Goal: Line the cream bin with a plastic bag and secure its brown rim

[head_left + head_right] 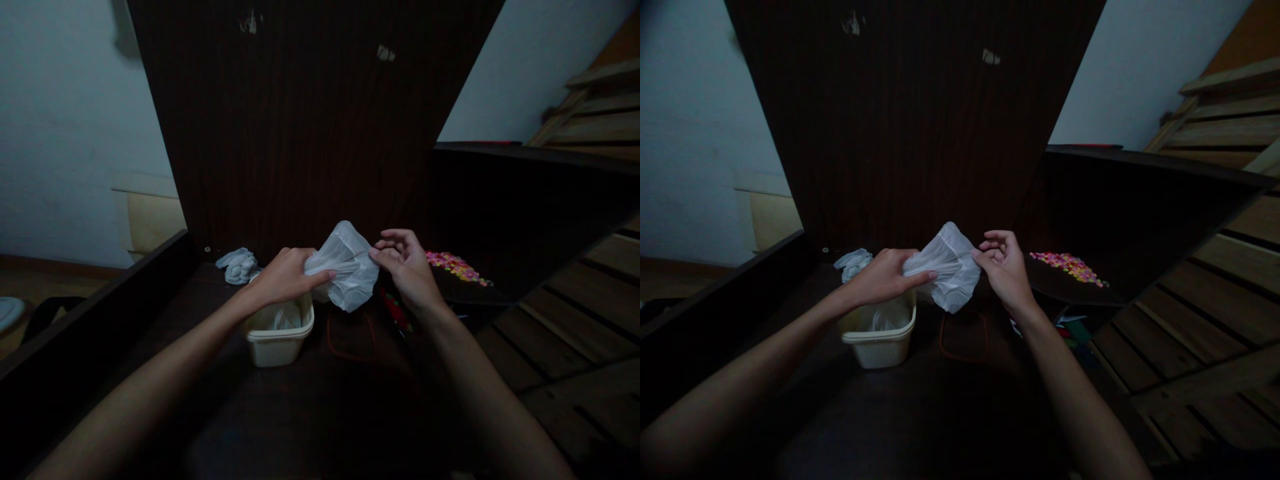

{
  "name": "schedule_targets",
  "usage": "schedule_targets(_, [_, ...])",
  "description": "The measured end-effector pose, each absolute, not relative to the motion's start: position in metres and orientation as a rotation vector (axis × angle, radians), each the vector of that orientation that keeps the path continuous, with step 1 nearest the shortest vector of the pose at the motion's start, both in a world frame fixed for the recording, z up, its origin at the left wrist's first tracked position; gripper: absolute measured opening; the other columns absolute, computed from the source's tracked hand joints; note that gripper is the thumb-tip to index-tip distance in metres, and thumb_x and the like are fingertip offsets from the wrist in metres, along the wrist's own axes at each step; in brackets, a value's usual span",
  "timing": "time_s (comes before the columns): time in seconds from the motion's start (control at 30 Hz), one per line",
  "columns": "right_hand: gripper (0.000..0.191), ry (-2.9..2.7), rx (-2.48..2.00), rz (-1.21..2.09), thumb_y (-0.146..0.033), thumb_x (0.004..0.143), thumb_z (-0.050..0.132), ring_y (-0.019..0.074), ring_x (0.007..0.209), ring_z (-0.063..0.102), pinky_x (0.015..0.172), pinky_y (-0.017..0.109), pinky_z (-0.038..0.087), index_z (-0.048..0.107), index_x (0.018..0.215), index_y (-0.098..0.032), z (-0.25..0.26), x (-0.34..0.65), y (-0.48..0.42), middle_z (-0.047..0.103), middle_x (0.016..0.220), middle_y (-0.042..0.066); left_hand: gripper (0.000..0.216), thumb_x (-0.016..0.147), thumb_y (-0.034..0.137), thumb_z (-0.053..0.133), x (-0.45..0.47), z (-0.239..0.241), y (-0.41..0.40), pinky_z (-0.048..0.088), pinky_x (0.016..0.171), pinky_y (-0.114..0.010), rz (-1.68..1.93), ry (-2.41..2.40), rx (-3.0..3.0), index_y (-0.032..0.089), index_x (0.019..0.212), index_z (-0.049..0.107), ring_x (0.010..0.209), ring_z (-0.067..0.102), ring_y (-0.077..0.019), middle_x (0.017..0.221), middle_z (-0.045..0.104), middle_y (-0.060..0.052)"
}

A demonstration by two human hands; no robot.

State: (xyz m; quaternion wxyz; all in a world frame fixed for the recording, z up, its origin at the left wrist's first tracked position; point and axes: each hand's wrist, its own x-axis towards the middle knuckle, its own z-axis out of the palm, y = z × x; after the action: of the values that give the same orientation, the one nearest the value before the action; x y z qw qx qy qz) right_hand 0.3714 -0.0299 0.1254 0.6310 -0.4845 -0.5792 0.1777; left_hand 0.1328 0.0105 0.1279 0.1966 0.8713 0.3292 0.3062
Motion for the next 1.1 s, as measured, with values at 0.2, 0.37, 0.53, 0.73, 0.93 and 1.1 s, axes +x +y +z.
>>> schedule_targets(0.2, [0.058,-1.922,-0.921,-0.343,-0.018,0.077,0.069,0.0335,0.122,0.057,0.103,0.054,0.050,0.049,0.131,-0.026,0.143,0.334,-0.064,0.057,0.127,0.014,0.032,0.090,0.045,0.063,0.138,0.126,0.010,0.039,0.059,-0.025,0.899,0.876,2.404,0.015,0.082,0.069,0.065,0.061,-0.0170,0.071,0.067,-0.001])
schedule_targets(0.37, [0.095,-2.398,-0.881,-0.481,-0.010,0.077,0.064,0.0355,0.149,0.034,0.122,0.061,0.029,0.017,0.159,-0.026,0.139,0.316,-0.055,0.041,0.155,0.015,0.026,0.084,0.032,0.061,0.143,0.125,0.007,0.050,0.073,-0.029,0.982,0.717,2.254,0.013,0.099,0.070,0.080,0.065,-0.0197,0.088,0.072,-0.005])
schedule_targets(0.53, [0.097,-2.424,-0.916,-0.361,-0.003,0.075,0.053,0.0294,0.122,0.057,0.109,0.054,0.044,0.014,0.161,-0.026,0.128,0.322,-0.028,0.057,0.140,0.012,0.032,0.082,0.037,0.066,0.140,0.128,0.003,0.051,0.072,-0.031,0.898,0.650,2.145,0.010,0.098,0.069,0.079,0.064,-0.0201,0.089,0.070,-0.006])
schedule_targets(0.73, [0.061,-2.294,-1.209,-0.448,-0.004,0.072,0.056,0.0283,0.089,0.058,0.082,0.042,0.047,0.061,0.131,-0.019,0.133,0.329,-0.022,0.067,0.098,0.011,0.052,0.075,0.037,0.080,0.127,0.123,0.006,0.053,0.081,-0.033,0.909,0.601,2.100,0.014,0.118,0.062,0.096,0.065,-0.0220,0.110,0.070,-0.008])
schedule_targets(0.93, [0.037,-2.299,-1.209,-0.174,0.000,0.074,0.053,0.0219,0.080,0.063,0.072,0.031,0.044,0.071,0.101,-0.019,0.136,0.334,-0.020,0.070,0.087,0.006,0.068,0.067,0.037,0.087,0.123,0.115,0.008,0.054,0.067,-0.032,0.715,0.705,2.044,0.016,0.123,0.055,0.083,0.069,-0.0223,0.101,0.071,-0.008])
schedule_targets(1.1, [0.053,-2.240,-1.102,-0.098,0.005,0.070,0.048,0.0210,0.091,0.067,0.079,0.030,0.047,0.068,0.112,-0.020,0.134,0.338,-0.015,0.072,0.100,0.005,0.046,0.080,0.023,0.068,0.127,0.116,0.006,0.057,0.071,-0.032,0.668,0.556,1.741,0.018,0.121,0.048,0.077,0.073,-0.0200,0.088,0.073,-0.005])
